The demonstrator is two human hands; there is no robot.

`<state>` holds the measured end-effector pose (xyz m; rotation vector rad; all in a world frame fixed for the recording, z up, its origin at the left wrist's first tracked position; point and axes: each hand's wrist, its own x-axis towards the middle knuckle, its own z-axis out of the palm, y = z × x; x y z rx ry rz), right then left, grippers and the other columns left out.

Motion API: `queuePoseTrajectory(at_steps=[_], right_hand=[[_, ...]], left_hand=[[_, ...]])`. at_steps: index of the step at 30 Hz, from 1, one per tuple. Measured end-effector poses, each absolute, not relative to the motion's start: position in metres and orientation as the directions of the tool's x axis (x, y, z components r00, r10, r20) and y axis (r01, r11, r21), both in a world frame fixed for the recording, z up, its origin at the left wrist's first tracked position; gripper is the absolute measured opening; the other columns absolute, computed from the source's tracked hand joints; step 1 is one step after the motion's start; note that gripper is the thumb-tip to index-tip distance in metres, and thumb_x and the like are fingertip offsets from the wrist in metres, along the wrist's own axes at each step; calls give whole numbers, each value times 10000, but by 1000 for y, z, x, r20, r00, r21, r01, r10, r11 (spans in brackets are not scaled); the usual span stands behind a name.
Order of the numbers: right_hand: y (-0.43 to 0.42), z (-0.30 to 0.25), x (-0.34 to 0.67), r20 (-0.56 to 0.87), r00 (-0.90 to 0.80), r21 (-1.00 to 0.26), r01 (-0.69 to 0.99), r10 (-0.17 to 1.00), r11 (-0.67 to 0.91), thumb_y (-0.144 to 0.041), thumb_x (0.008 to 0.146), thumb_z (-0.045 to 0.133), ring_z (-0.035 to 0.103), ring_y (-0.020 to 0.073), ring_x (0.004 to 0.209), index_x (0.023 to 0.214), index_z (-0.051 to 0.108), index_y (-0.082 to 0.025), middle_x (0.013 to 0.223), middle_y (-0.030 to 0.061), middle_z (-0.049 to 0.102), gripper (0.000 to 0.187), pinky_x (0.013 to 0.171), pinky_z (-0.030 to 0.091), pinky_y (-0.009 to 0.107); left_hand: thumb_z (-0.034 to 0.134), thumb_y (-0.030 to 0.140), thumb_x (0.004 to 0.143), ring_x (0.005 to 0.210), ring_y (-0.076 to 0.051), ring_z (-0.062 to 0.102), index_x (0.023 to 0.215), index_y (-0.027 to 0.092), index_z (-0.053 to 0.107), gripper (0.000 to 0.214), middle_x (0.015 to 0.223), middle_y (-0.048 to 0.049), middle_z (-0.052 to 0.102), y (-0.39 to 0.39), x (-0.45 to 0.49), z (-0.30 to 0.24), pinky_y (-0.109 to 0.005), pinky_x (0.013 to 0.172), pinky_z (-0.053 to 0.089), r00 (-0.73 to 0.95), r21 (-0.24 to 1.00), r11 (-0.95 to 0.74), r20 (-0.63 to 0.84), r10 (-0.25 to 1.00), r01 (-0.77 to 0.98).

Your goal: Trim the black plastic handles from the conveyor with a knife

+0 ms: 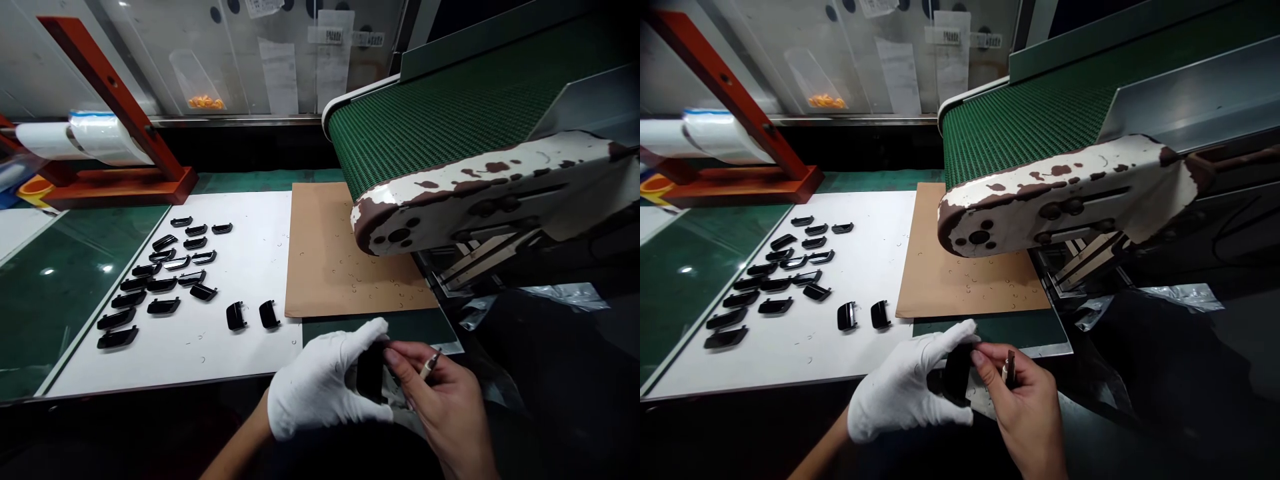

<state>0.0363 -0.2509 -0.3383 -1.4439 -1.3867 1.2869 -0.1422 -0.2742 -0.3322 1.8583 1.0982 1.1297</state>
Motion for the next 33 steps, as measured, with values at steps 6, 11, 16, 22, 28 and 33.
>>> queuePoseTrajectory(at_steps=[6,11,16,22,28,33], right_hand=[[-249,-338,34,-164,-166,-963,239,972,-121,-430,771,727,659,190,683,867,771,-211,720,33,718,244,612,514,249],[-249,-340,34,-173,-164,-959,252,971,-128,-406,783,720,637,170,682,875,765,-211,695,8,697,220,629,489,233],[-247,-340,36,-175,-184,-973,183,967,-141,-442,767,739,539,117,534,907,738,-218,629,-12,646,264,520,440,214],[-241,-329,54,-129,-224,-982,165,966,-93,-603,922,418,409,101,491,1020,675,-244,614,-29,498,452,461,367,211],[-235,-302,67,-114,-557,-883,437,823,174,-517,973,339,520,143,553,930,651,-234,639,-7,553,424,517,414,236],[-239,-278,55,-48,-659,-655,588,750,475,-862,682,473,350,123,454,672,428,-239,524,-52,419,625,410,269,262]], left_hand=[[729,405,830,1003,-206,672,1448,243,258,793,1167,-101,657,-273,-148,-330,-293,894,533,352,696,-547,421,836,465],[752,260,816,1137,-238,619,1425,239,283,769,1283,-119,607,-273,-153,-319,-338,1011,475,443,600,-578,375,814,554],[723,256,837,1130,-219,621,1447,235,256,768,1280,-109,612,-274,-158,-317,-313,992,483,455,586,-606,403,794,538],[776,503,742,903,-197,699,1390,256,385,796,1069,-60,709,-280,-153,-325,-285,817,563,187,722,-486,458,869,492],[854,443,665,986,-192,691,1395,338,430,851,1153,-25,688,-287,-142,-325,-255,877,561,26,877,-391,400,916,278],[902,338,609,1010,-199,680,1414,355,425,936,1183,-10,673,-292,-131,-327,-250,876,568,-19,924,-365,369,929,113]])
